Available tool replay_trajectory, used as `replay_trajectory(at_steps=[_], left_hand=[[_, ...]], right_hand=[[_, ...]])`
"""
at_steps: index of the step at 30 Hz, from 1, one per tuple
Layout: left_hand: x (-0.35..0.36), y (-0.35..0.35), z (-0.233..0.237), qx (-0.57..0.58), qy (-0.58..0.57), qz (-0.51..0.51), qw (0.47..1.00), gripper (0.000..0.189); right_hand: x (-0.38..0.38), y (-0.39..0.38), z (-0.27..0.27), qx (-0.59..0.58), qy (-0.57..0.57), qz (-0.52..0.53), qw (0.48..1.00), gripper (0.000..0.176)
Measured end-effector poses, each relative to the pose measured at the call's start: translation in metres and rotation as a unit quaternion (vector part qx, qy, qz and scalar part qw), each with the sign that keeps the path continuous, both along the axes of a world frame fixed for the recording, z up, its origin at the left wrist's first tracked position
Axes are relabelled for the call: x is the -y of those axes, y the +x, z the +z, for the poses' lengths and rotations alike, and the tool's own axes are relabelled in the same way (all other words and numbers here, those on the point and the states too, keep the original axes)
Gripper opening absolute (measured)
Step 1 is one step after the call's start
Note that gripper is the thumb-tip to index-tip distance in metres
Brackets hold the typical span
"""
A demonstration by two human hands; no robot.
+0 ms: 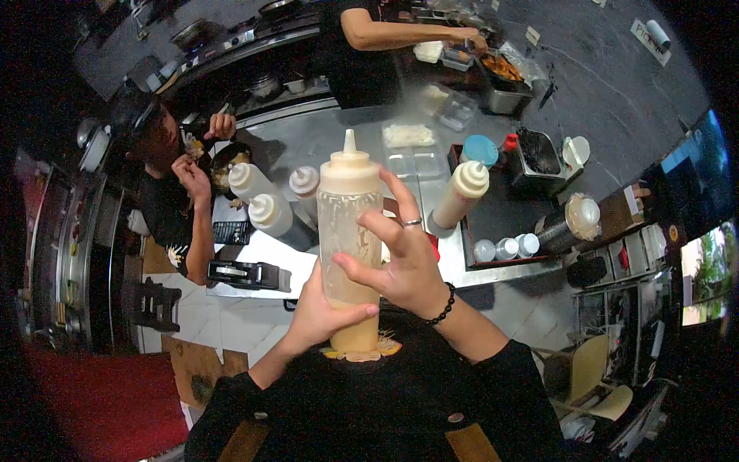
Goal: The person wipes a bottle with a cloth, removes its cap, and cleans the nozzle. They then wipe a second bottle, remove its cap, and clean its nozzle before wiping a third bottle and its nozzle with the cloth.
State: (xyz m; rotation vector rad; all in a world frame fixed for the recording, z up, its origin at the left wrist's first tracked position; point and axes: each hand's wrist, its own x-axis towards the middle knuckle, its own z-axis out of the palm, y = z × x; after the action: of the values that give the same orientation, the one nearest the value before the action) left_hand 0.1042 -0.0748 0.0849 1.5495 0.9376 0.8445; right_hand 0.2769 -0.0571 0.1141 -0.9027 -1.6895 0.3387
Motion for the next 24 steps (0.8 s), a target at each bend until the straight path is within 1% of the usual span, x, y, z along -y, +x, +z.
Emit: replay_trajectory(at_steps=[5,11,14,17,20,24], left_hand=[[-0.012,-0.015,0.006,-0.027,0.001,-0.012,1.000,0.077],[-0.023,-0.031,0.011,-0.055,-0.006,-0.011,0.998,0.077],[-0.029,-0.039,0.013,-0.086,-0.001,-0.019,0.996,0.078],[-0.034,-0.046,0.008,-0.106,0.002,-0.028,0.994,0.079],[-0.039,-0.051,-0.001,-0.119,0.001,-0.038,0.992,0.081],[-0.042,-0.057,-0.008,-0.132,-0.003,-0.047,0.990,0.083]], right_hand=[[-0.006,-0.014,0.002,0.021,0.002,-0.032,0.999,0.055],[-0.011,-0.032,-0.004,0.000,-0.046,-0.022,0.999,0.052],[-0.015,-0.039,-0.008,0.006,-0.036,-0.039,0.999,0.050],[-0.019,-0.045,-0.011,0.017,-0.031,-0.054,0.998,0.048],[-0.020,-0.049,-0.014,0.057,-0.037,-0.088,0.994,0.046],[-0.021,-0.053,-0.023,0.067,-0.072,-0.100,0.990,0.043]])
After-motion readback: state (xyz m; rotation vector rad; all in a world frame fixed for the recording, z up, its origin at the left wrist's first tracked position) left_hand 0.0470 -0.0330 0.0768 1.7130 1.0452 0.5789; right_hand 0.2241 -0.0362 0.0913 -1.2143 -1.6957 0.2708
